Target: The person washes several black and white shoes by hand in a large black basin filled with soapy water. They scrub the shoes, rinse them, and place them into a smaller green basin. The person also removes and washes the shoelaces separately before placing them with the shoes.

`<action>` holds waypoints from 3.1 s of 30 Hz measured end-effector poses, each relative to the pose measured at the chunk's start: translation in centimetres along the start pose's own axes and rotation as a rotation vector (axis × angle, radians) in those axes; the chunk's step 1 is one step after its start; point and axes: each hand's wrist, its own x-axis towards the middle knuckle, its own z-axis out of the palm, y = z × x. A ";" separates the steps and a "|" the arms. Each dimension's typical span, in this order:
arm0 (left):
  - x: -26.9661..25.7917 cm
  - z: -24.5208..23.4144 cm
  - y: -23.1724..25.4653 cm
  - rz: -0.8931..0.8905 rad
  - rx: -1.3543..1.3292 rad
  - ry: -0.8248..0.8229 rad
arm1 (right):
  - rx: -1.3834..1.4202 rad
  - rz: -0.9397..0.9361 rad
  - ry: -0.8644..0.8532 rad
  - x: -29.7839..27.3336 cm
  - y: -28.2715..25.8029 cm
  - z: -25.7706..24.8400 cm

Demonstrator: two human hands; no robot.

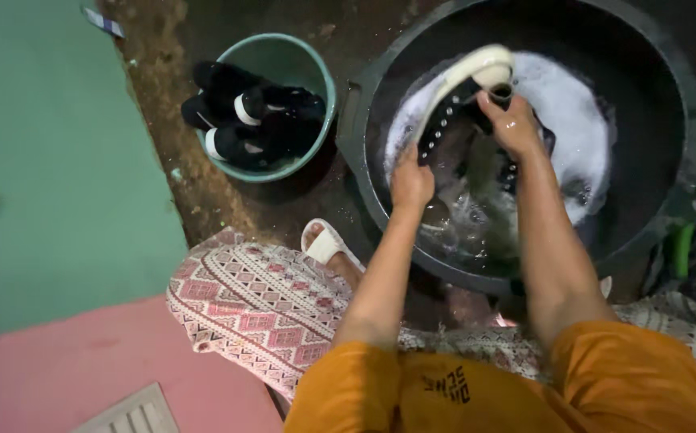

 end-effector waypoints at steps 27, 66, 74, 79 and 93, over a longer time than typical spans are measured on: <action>0.8 6.7 -1.8 -0.745 -0.204 -0.345 | 0.675 -0.246 0.117 3.3 9.2 3.9; -1.6 -7.5 10.7 0.174 -0.549 0.388 | 1.599 -0.323 -0.209 -2.4 -3.9 -0.9; -3.4 -9.8 14.3 0.397 -0.368 0.470 | 1.577 -0.142 -0.308 -3.0 -3.6 -0.7; -3.6 -8.6 12.8 0.474 -0.349 0.479 | 1.696 -0.126 -0.304 -3.8 -5.4 0.4; -4.2 -4.5 7.0 0.674 -0.345 0.488 | 1.422 -0.449 -0.237 -6.5 -9.0 -1.8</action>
